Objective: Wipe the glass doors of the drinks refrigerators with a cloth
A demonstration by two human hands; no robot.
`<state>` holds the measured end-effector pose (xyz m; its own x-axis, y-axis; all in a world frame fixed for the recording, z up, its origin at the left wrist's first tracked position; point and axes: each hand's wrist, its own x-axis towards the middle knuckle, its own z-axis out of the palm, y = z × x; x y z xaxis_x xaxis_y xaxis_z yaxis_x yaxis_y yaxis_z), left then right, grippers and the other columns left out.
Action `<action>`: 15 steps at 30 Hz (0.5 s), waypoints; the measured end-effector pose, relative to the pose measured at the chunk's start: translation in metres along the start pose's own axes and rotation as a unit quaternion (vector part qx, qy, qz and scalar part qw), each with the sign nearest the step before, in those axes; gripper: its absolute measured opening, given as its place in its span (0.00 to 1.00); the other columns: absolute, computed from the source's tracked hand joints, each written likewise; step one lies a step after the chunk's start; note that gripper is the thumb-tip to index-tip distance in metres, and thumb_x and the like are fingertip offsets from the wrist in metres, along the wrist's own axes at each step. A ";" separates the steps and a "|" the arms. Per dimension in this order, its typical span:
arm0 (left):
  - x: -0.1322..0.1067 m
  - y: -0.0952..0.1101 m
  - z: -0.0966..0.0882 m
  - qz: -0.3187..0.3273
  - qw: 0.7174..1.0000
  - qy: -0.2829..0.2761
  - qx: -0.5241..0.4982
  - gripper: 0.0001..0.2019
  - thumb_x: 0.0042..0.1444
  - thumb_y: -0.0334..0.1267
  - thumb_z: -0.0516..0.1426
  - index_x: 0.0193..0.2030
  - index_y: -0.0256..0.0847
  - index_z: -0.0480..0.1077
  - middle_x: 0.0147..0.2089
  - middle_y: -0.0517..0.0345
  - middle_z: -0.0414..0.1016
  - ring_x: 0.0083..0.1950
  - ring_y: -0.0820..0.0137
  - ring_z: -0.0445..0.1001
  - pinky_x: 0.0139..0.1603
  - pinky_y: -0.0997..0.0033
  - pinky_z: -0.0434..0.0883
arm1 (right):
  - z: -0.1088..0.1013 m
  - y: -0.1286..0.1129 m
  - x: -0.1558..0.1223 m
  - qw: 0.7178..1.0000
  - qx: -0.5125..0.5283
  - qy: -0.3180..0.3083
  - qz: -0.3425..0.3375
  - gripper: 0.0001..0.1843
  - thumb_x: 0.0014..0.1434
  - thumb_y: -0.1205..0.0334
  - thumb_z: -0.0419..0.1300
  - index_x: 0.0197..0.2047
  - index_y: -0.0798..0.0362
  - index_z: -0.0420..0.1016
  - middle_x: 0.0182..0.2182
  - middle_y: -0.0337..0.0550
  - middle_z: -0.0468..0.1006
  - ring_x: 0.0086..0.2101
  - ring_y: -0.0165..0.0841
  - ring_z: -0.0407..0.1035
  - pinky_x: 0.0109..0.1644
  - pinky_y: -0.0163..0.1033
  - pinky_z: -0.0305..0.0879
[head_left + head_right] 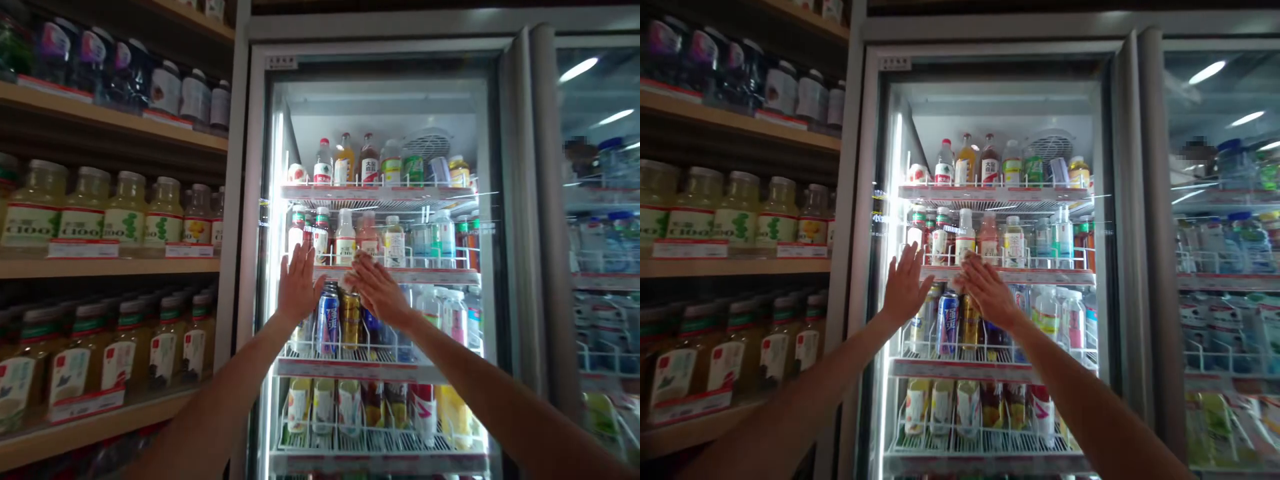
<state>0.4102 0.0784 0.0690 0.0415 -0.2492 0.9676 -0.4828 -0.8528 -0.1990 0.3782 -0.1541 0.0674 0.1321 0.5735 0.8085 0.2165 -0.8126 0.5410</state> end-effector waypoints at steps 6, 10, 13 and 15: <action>-0.002 0.022 0.011 0.043 0.999 0.020 0.003 0.28 0.63 0.46 0.42 0.67 0.36 0.46 0.68 0.45 0.51 0.71 0.62 0.44 0.68 0.53 0.46 | -0.014 0.055 0.000 0.968 -0.054 0.144 0.200 0.24 0.62 0.62 0.45 0.61 0.50 0.61 0.63 0.47 0.56 0.64 0.41 0.47 0.62 0.58 0.53; -0.013 0.032 0.019 0.054 0.998 0.013 0.008 0.28 0.63 0.45 0.44 0.67 0.35 0.46 0.68 0.45 0.52 0.70 0.62 0.45 0.68 0.53 0.45 | -0.009 0.022 -0.042 0.996 -0.012 0.045 0.081 0.25 0.60 0.65 0.47 0.61 0.45 0.60 0.63 0.43 0.57 0.64 0.37 0.45 0.64 0.54 0.53; -0.019 0.040 0.022 0.065 0.998 0.006 0.000 0.27 0.63 0.44 0.44 0.66 0.35 0.48 0.68 0.45 0.52 0.70 0.61 0.46 0.68 0.52 0.45 | -0.010 0.004 -0.074 0.999 0.006 -0.031 -0.020 0.26 0.59 0.65 0.48 0.61 0.44 0.60 0.62 0.40 0.59 0.64 0.34 0.46 0.65 0.50 0.52; -0.021 0.048 0.024 0.073 0.997 -0.002 -0.005 0.27 0.62 0.43 0.45 0.66 0.35 0.48 0.68 0.45 0.51 0.70 0.61 0.45 0.68 0.52 0.45 | -0.016 0.019 -0.077 1.000 -0.015 -0.022 0.001 0.25 0.60 0.64 0.48 0.61 0.46 0.61 0.62 0.42 0.58 0.64 0.35 0.46 0.65 0.51 0.52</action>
<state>0.4074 0.0319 0.0357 -0.0260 -0.3732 0.9274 -0.4922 -0.8027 -0.3368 0.3562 -0.2153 0.0187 0.1753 0.5750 0.7991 0.1876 -0.8164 0.5462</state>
